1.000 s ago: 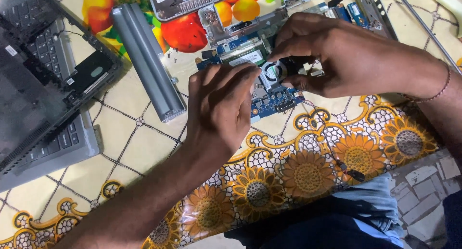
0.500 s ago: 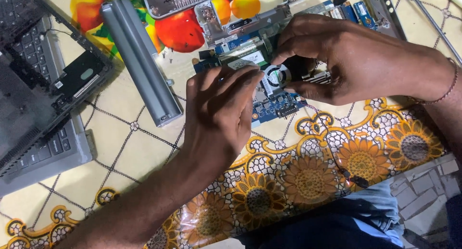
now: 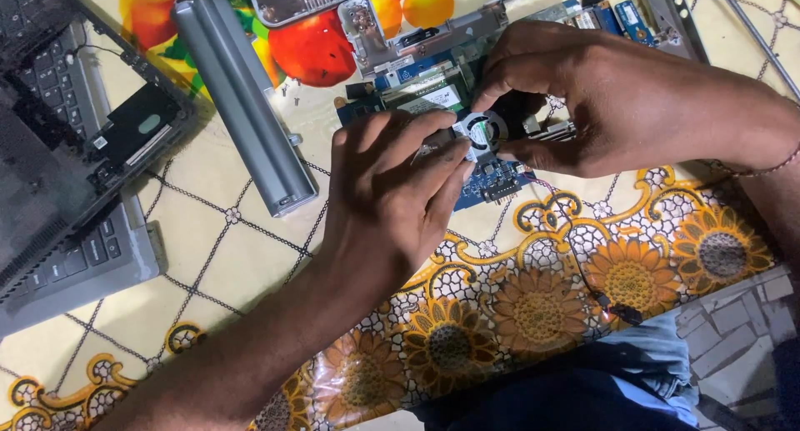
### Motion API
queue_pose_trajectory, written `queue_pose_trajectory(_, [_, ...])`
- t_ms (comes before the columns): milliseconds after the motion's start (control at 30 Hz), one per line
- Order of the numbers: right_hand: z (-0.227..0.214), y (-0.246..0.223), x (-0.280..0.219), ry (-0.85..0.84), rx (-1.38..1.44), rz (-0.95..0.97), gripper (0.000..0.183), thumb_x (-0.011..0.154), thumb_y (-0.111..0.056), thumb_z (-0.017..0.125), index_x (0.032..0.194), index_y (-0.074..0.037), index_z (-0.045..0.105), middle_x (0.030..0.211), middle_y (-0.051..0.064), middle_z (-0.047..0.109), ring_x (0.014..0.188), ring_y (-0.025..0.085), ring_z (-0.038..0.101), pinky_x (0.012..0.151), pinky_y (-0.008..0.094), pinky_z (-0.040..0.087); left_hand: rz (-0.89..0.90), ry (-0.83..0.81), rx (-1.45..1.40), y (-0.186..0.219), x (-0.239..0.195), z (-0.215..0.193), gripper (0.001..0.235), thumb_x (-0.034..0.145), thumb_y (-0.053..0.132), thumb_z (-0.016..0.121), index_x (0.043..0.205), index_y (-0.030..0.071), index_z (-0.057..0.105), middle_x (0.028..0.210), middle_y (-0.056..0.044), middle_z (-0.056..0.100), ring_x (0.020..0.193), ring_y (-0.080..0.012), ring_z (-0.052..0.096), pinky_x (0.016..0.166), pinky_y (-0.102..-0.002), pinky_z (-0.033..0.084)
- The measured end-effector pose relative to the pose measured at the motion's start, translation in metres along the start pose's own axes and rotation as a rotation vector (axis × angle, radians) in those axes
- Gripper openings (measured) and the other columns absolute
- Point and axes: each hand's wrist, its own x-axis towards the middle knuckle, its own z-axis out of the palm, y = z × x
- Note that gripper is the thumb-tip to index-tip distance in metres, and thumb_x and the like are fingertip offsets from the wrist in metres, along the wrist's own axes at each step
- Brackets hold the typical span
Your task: The person assembles a laptop motherboard by hand, connecting a small ribbon cable to the board and securing it with a screwdriver. They then attach a blue circuit board to the side of the motherboard and place the assembly into the laptop chassis.
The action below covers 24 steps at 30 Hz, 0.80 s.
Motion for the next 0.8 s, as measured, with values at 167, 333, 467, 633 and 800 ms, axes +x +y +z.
queue_pose_trajectory(167, [0.0,0.001,0.0,0.006,0.038,-0.01,0.041,0.084,-0.021,0.079,0.122,-0.006,0.069,0.115,0.014,0.064,0.103,0.032,0.066,0.091,0.045,0.051,0.006,0.02,-0.017,-0.001,0.0,0.002,0.014,0.097,0.009,0.079,0.108,0.001,0.076,0.123,-0.015,0.069,0.102,-0.0322,0.057,0.089,-0.05,0.04])
queue_pose_trajectory(333, [0.003,-0.001,-0.001,0.033,0.011,0.009,0.036,0.085,-0.018,0.076,0.119,-0.008,0.07,0.113,0.013,0.064,0.099,0.031,0.066,0.09,0.044,0.05,0.015,0.027,-0.03,0.0,0.001,0.003,0.011,0.099,0.008,0.074,0.106,-0.001,0.077,0.124,-0.018,0.069,0.1,-0.0344,0.056,0.085,-0.051,0.04])
queue_pose_trajectory(467, [0.004,-0.001,-0.001,0.033,0.012,-0.014,0.037,0.085,-0.015,0.078,0.12,-0.005,0.071,0.112,0.015,0.062,0.101,0.032,0.063,0.087,0.045,0.051,0.024,0.028,-0.041,0.0,0.003,0.001,0.01,0.097,0.005,0.076,0.105,-0.002,0.076,0.122,-0.019,0.069,0.099,-0.0341,0.058,0.084,-0.05,0.041])
queue_pose_trajectory(633, [0.007,-0.006,-0.002,0.05,0.019,0.018,0.039,0.085,-0.015,0.079,0.122,-0.006,0.072,0.109,0.013,0.062,0.101,0.031,0.063,0.087,0.045,0.051,0.033,0.063,-0.066,-0.002,-0.001,0.007,0.017,0.1,0.004,0.073,0.114,-0.005,0.071,0.123,-0.019,0.068,0.1,-0.0355,0.063,0.092,-0.051,0.048])
queue_pose_trajectory(800, [0.006,-0.008,-0.002,0.07,0.067,0.015,0.039,0.085,-0.014,0.081,0.121,-0.003,0.073,0.112,0.014,0.062,0.102,0.03,0.063,0.085,0.042,0.054,0.057,0.04,-0.037,-0.001,0.001,0.005,0.022,0.09,-0.009,0.08,0.111,-0.005,0.073,0.124,-0.022,0.071,0.102,-0.0344,0.062,0.086,-0.051,0.046])
